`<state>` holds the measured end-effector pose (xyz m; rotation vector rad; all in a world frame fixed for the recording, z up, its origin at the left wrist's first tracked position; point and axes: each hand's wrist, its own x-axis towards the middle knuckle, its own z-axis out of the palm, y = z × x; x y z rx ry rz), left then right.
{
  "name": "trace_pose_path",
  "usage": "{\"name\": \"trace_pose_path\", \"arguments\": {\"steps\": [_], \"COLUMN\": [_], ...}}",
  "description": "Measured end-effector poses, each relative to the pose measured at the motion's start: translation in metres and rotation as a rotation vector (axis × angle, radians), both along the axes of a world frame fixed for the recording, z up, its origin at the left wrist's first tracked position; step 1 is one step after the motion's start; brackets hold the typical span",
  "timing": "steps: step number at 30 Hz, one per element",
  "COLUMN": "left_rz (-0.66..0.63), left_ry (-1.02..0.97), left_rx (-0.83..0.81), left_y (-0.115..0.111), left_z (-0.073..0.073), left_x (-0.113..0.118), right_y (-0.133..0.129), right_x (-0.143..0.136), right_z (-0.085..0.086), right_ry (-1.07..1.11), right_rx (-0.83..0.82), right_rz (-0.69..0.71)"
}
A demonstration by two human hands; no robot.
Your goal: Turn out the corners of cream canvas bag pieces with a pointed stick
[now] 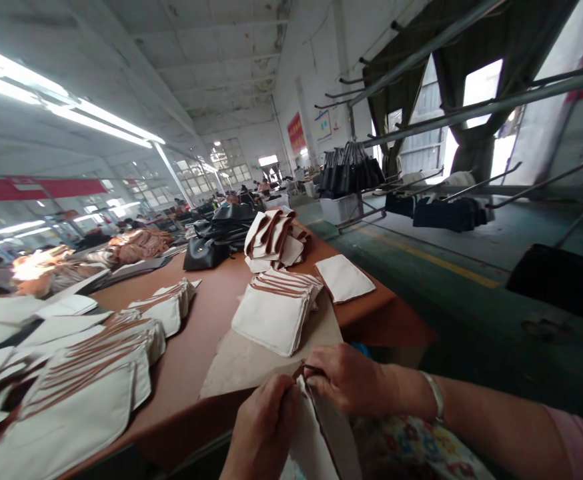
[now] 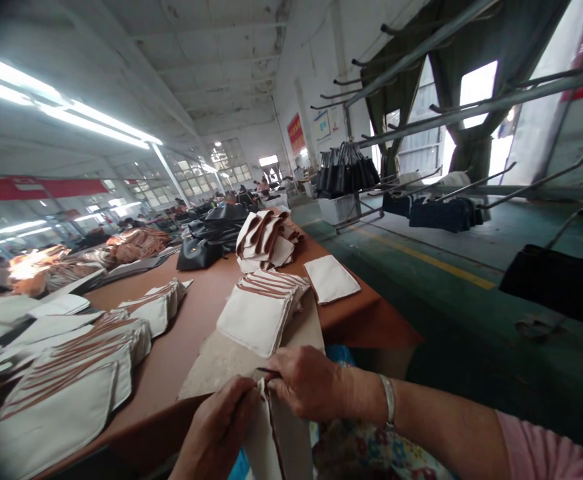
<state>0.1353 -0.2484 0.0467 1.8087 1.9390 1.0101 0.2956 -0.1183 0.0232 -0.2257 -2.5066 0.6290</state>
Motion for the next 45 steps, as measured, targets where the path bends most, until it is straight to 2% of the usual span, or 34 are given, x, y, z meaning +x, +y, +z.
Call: {"name": "trace_pose_path", "arguments": {"steps": [2, 3, 4, 5, 6, 8, 10, 12, 14, 17, 23, 26, 29, 33, 35, 38, 39, 41, 43, 45], "left_rz": [0.001, 0.008, 0.015, 0.013, 0.005, -0.011, 0.000, 0.034, 0.045, 0.025, -0.144, -0.151, -0.133, -0.113, -0.095, -0.043, -0.034, -0.054, -0.111, -0.151], "left_ry": [-0.017, -0.060, -0.128, -0.222, -0.339, -0.590, -0.764, -0.787, -0.687, -0.397, 0.152, 0.402, 0.538, 0.529, 0.540, 0.588, 0.572, 0.464, 0.306, 0.133], "left_rx": [-0.020, -0.051, -0.091, -0.133, -0.173, -0.237, -0.281, -0.276, -0.221, -0.108, 0.025, 0.065, 0.075, 0.006, -0.006, 0.090, 0.105, 0.063, -0.036, -0.134], "left_y": [0.000, 0.001, 0.002, 0.004, 0.006, 0.010, 0.015, 0.020, 0.025, 0.031, 0.040, 0.043, 0.045, 0.046, 0.047, 0.048, 0.049, 0.053, 0.057, 0.062], "left_z": [0.000, 0.001, 0.001, 0.001, -0.001, -0.007, -0.013, -0.015, -0.014, -0.009, -0.008, -0.009, -0.005, -0.008, -0.017, -0.033, -0.036, -0.037, -0.031, -0.023], "left_x": [0.002, 0.004, 0.004, 0.005, 0.005, 0.004, 0.003, 0.000, -0.004, -0.010, -0.021, -0.024, -0.025, -0.025, -0.026, -0.026, -0.026, -0.028, -0.031, -0.035], "right_y": [-0.001, 0.000, 0.000, 0.001, 0.002, 0.006, 0.011, 0.017, 0.023, 0.031, 0.044, 0.047, 0.047, 0.046, 0.045, 0.045, 0.045, 0.045, 0.045, 0.047], "right_x": [-0.001, -0.001, -0.002, -0.002, -0.002, -0.002, -0.002, -0.003, -0.005, -0.005, -0.011, -0.018, -0.023, -0.027, -0.028, -0.028, -0.027, -0.027, -0.026, -0.026], "right_z": [-0.003, -0.004, -0.003, -0.002, 0.001, 0.006, 0.010, 0.011, 0.011, 0.012, 0.003, -0.004, -0.007, -0.003, -0.001, 0.000, 0.000, -0.002, -0.003, -0.004], "right_ry": [-0.064, -0.082, -0.084, -0.077, -0.070, -0.083, -0.115, -0.102, -0.064, -0.071, -0.164, -0.174, -0.170, -0.168, -0.180, -0.208, -0.213, -0.205, -0.176, -0.169], "right_rx": [0.191, 0.236, 0.219, 0.126, -0.047, -0.544, -1.016, -1.285, -1.373, -1.378, -1.336, -1.372, -1.418, -1.405, -1.405, -1.348, -1.272, -1.018, -0.704, -0.493], "right_rz": [0.043, 0.060, 0.057, 0.044, 0.029, 0.029, 0.086, 0.122, 0.107, 0.105, 0.084, 0.061, 0.015, 0.015, 0.003, -0.005, 0.013, 0.058, 0.063, 0.047]}}
